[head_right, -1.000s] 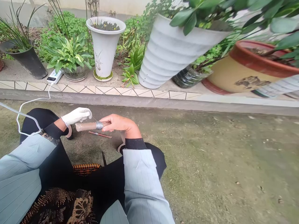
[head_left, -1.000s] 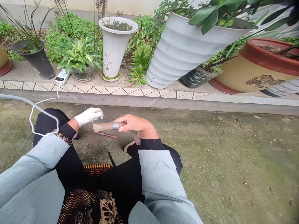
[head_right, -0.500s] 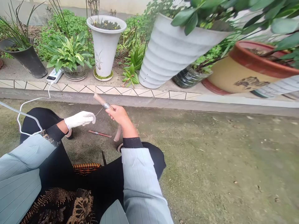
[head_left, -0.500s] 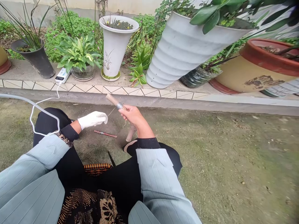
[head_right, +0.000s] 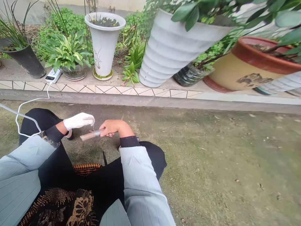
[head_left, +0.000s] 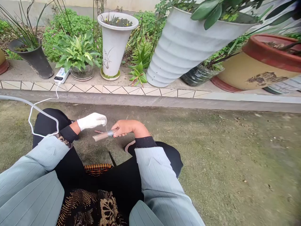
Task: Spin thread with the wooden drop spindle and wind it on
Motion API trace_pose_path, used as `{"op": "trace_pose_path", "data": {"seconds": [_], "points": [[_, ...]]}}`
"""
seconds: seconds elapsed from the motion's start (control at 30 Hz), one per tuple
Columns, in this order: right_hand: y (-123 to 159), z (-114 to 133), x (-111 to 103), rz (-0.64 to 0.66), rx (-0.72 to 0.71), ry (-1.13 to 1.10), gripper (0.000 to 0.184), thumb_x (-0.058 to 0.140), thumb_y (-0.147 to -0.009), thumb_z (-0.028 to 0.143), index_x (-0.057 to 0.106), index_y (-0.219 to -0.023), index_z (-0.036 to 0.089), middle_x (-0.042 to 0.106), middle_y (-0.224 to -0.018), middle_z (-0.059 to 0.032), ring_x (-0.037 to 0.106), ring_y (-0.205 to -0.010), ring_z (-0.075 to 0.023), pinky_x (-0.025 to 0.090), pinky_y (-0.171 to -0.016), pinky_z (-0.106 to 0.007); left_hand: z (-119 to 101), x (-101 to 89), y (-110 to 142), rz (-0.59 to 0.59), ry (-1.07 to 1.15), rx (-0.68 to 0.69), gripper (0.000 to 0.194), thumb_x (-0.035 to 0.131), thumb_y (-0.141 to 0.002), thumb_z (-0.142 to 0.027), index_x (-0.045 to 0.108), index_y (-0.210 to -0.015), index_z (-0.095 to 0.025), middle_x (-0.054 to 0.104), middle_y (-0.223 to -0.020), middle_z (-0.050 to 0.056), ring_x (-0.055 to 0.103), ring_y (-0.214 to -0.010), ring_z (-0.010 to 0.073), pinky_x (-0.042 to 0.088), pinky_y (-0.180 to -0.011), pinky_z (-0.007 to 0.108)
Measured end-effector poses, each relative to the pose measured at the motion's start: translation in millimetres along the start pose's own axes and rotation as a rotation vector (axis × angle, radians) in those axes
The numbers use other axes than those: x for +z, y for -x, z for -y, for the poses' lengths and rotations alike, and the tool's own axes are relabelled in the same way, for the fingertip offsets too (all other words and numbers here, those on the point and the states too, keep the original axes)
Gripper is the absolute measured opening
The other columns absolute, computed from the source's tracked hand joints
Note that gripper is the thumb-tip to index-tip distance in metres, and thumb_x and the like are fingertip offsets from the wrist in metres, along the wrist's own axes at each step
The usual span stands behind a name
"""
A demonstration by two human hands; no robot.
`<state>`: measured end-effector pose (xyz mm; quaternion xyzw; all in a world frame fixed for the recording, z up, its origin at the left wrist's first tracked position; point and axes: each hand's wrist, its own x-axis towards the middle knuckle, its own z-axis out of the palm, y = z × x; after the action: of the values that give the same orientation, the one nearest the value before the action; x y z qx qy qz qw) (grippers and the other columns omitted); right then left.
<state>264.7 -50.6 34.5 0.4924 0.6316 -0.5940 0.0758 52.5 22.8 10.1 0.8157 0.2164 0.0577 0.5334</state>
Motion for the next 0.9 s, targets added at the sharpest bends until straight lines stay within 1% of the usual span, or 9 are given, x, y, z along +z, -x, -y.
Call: {"op": "trace_pose_path", "data": {"seconds": [0.07, 0.17, 0.23, 0.3, 0.4, 0.5, 0.6, 0.77, 0.9], "points": [[11, 3, -1, -0.062, -0.201, -0.203, 0.026, 0.068, -0.069, 0.036, 0.066, -0.087, 0.017, 0.057, -0.064, 0.0032, 0.049, -0.055, -0.0085, 0.039, -0.052, -0.020, 3, 0.2, -2, -0.033, 0.142, -0.004, 0.034, 0.051, -0.085, -0.043, 0.060, -0.078, -0.012, 0.056, -0.068, 0.001, 0.046, -0.059, 0.0105, 0.039, -0.058, 0.022], [21, 0, -9, -0.618, -0.443, -0.546, 0.034, 0.065, -0.072, 0.045, 0.059, -0.090, 0.016, 0.054, -0.067, 0.0025, 0.045, -0.054, -0.0076, 0.040, -0.052, -0.021, 4, 2.0, -4, -0.094, 0.343, -0.017, 0.036, 0.051, -0.085, -0.046, 0.058, -0.080, -0.012, 0.048, -0.060, -0.002, 0.039, -0.052, 0.0087, 0.037, -0.052, 0.021], [20, -6, -15, -0.944, -0.493, -0.725, 0.038, 0.059, -0.077, 0.052, 0.055, -0.094, 0.018, 0.052, -0.070, 0.0011, 0.044, -0.054, -0.0080, 0.040, -0.052, -0.021, 2, 3.7, -4, -0.041, 0.372, -0.033, 0.036, 0.052, -0.085, -0.046, 0.058, -0.079, -0.011, 0.046, -0.059, -0.003, 0.037, -0.051, 0.0080, 0.035, -0.050, 0.020], [13, -15, -20, -1.108, -0.421, -0.778, 0.038, 0.051, -0.083, 0.053, 0.054, -0.098, 0.018, 0.053, -0.074, -0.0005, 0.045, -0.056, -0.0089, 0.041, -0.053, -0.022, -3, 5.2, -2, 0.057, 0.357, -0.046, 0.036, 0.054, -0.085, -0.046, 0.060, -0.079, -0.011, 0.050, -0.064, -0.001, 0.037, -0.050, 0.0071, 0.032, -0.048, 0.020], [-2, -27, -23, -1.155, -0.089, -0.564, 0.030, 0.050, -0.086, 0.044, 0.057, -0.096, 0.017, 0.057, -0.076, -0.0032, 0.049, -0.059, -0.0111, 0.041, -0.054, -0.023, -10, 5.0, 2, 0.182, 0.320, -0.021, 0.037, 0.054, -0.086, -0.046, 0.062, -0.081, -0.010, 0.058, -0.074, 0.003, 0.039, -0.052, 0.0066, 0.032, -0.049, 0.020], [-13, -32, -19, -1.036, 0.245, -0.063, 0.024, 0.058, -0.082, 0.037, 0.064, -0.094, 0.018, 0.064, -0.083, -0.0078, 0.057, -0.072, -0.0170, 0.040, -0.060, -0.026, -11, 0.0, 5, 0.205, 0.283, 0.021, 0.035, 0.058, -0.084, -0.044, 0.064, -0.081, -0.010, 0.060, -0.075, 0.004, 0.041, -0.054, 0.0070, 0.033, -0.051, 0.019], [-20, -29, -11, -0.723, 0.291, 0.287, 0.021, 0.063, -0.078, 0.034, 0.069, -0.091, 0.019, 0.068, -0.090, -0.0098, 0.060, -0.082, -0.0204, 0.038, -0.064, -0.027, -6, -7.5, 6, 0.061, 0.266, 0.004, 0.034, 0.056, -0.085, -0.043, 0.063, -0.079, -0.010, 0.057, -0.069, 0.002, 0.040, -0.053, 0.0070, 0.032, -0.049, 0.019], [-21, -15, 2, -0.099, 0.080, 0.119, 0.028, 0.065, -0.075, 0.033, 0.069, -0.099, 0.019, 0.064, -0.070, -0.0011, 0.054, -0.060, -0.0111, 0.037, -0.056, -0.022, 7, -14.7, 5, -0.183, 0.220, -0.027, 0.029, 0.052, -0.084, -0.040, 0.058, -0.076, -0.012, 0.053, -0.066, -0.001, 0.039, -0.051, 0.0073, 0.032, -0.048, 0.018], [-5, -2, 4, 0.063, -0.183, -0.112, 0.034, 0.065, -0.073, 0.034, 0.067, -0.102, 0.016, 0.058, -0.066, 0.0031, 0.049, -0.055, -0.0076, 0.039, -0.054, -0.021, 12, -13.6, 1, -0.245, 0.193, -0.051, 0.027, 0.050, -0.084, -0.037, 0.058, -0.077, -0.013, 0.049, -0.062, -0.002, 0.039, -0.051, 0.0077, 0.032, -0.048, 0.018]]}}
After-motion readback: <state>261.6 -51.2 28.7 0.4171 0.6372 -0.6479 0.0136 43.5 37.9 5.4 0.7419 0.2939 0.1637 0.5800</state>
